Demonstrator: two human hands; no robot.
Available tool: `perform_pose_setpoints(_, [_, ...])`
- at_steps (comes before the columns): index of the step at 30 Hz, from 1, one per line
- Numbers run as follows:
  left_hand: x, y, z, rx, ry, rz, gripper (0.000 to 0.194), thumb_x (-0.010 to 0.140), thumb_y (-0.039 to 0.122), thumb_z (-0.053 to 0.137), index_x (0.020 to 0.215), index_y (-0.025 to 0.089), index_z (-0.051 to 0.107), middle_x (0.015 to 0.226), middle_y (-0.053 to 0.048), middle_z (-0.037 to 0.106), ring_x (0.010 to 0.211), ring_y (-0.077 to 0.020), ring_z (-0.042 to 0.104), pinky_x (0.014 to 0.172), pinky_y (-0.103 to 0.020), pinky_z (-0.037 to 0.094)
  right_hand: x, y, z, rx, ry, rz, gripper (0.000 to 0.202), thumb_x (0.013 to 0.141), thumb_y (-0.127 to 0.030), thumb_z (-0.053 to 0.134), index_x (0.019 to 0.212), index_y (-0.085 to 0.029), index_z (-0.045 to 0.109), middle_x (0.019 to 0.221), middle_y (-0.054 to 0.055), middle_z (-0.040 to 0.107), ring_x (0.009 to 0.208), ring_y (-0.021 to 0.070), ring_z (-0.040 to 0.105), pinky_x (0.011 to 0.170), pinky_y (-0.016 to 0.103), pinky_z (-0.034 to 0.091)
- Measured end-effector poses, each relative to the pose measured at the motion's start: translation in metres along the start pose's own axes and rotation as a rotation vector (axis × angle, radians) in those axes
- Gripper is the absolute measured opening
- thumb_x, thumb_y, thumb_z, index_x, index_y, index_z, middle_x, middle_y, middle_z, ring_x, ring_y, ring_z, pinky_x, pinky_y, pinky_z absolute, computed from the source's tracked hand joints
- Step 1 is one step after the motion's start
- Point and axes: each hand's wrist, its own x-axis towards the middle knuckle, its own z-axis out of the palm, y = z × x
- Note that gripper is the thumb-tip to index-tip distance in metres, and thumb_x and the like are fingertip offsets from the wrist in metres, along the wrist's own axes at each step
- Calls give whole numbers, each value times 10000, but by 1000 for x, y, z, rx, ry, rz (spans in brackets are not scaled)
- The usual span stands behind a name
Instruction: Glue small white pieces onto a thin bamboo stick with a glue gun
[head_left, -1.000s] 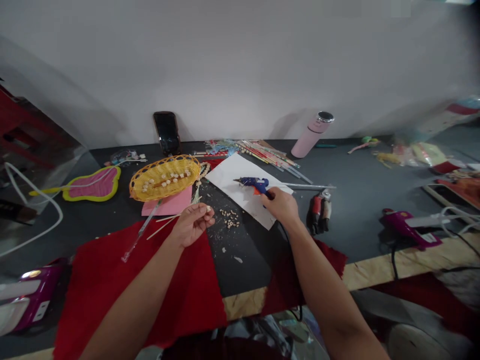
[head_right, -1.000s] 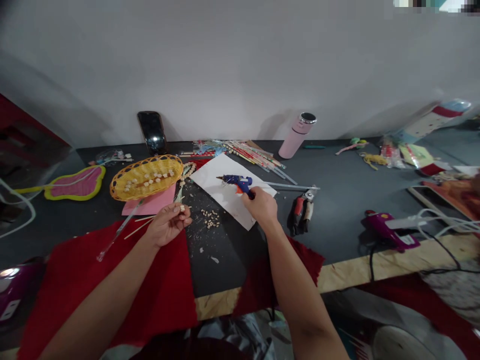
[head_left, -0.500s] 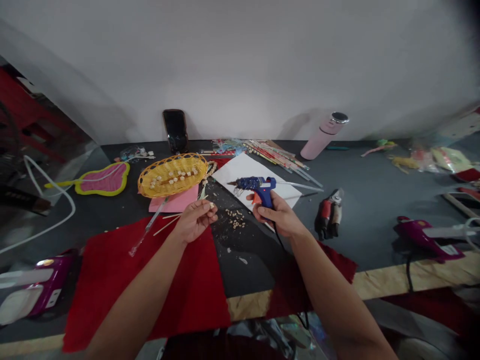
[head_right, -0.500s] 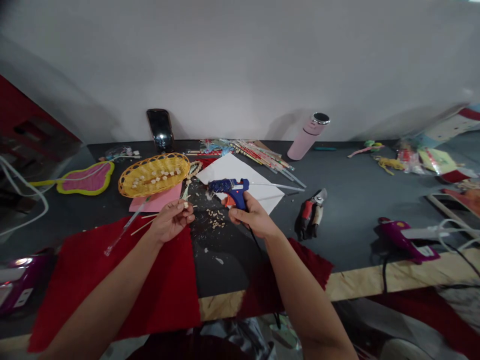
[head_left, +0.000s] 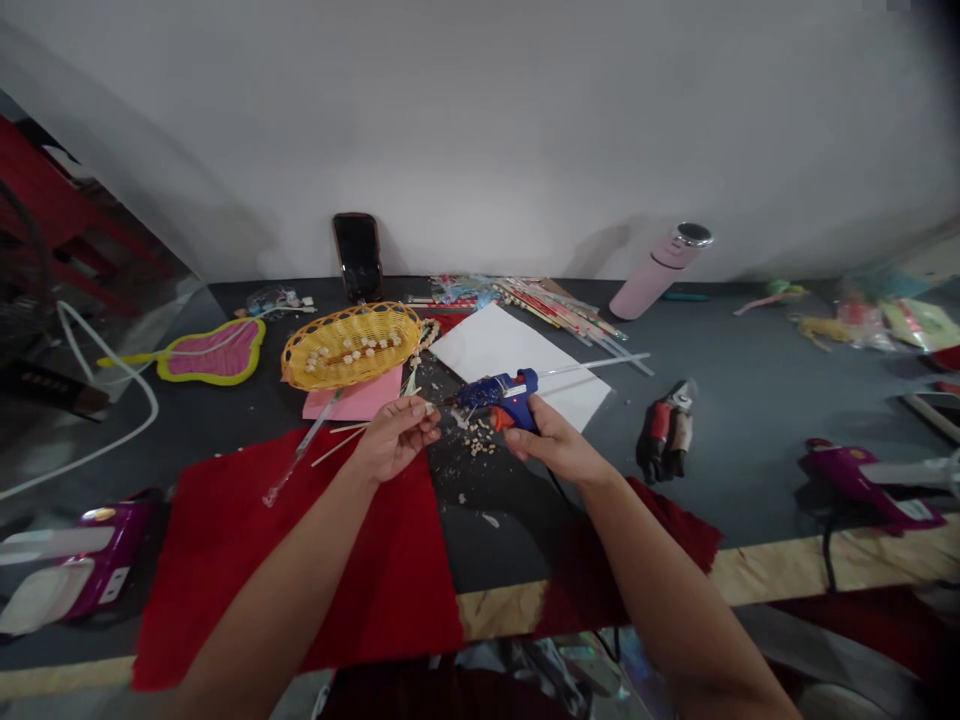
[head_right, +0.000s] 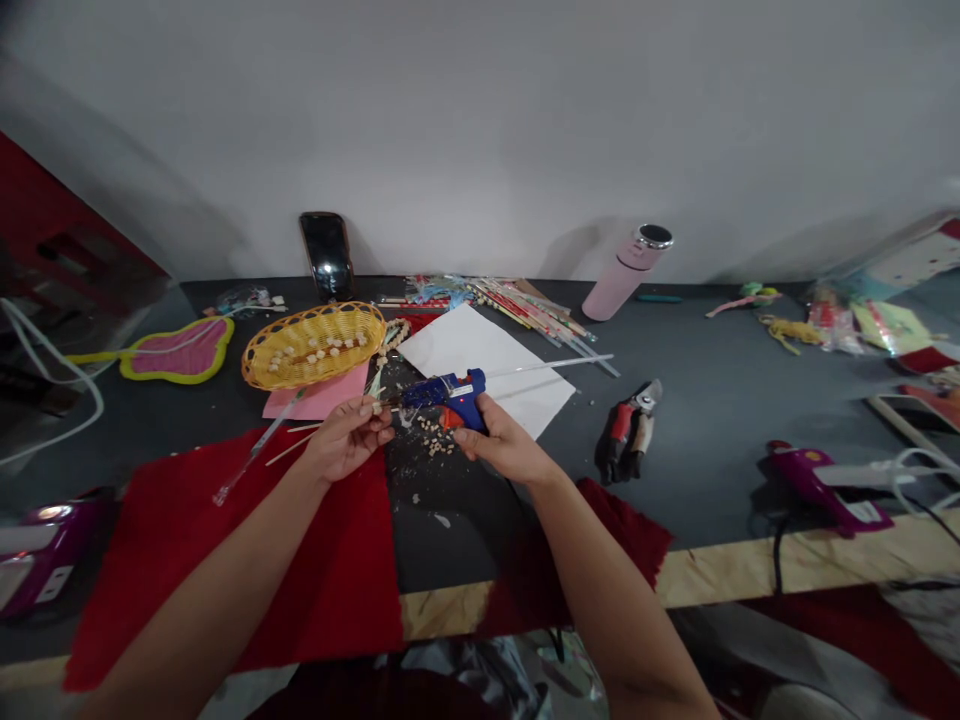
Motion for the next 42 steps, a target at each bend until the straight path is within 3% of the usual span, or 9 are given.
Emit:
perform_pose_setpoints(5, [0, 1, 0, -1, 13, -12, 89, 712, 173, 682, 734, 114, 619, 653, -35, 610, 591, -74, 520, 601, -229, 471, 1, 1, 0, -43, -7, 14, 310, 815, -369, 578, 1004, -174, 428, 642, -47, 471, 529, 81, 449, 474, 207, 370])
perform_pose_setpoints(14, [-1, 0, 2, 21, -2, 7, 101, 695, 187, 693, 711, 111, 628, 688, -38, 617, 565, -58, 500, 585, -221, 464, 1, -1, 1, -40, 51, -15, 264, 814, -386, 574, 898, -197, 410, 627, -52, 475, 538, 88, 449, 500, 220, 374])
perform_pose_setpoints(20, [-1, 0, 0, 11, -12, -7, 84, 707, 180, 683, 731, 120, 628, 683, -43, 624, 572, -64, 509, 597, -229, 467, 2, 1, -1, -119, -12, -17, 244, 826, -369, 565, 905, -192, 417, 632, -46, 490, 548, 92, 471, 499, 222, 381])
perform_pose_setpoints(42, [-2, 0, 0, -6, -34, -13, 87, 701, 171, 692, 737, 114, 638, 678, -47, 633, 575, -65, 515, 608, -231, 467, 1, 2, -3, -198, -27, 12, 251, 849, -374, 538, 932, -188, 392, 639, -40, 485, 559, 91, 458, 496, 221, 367])
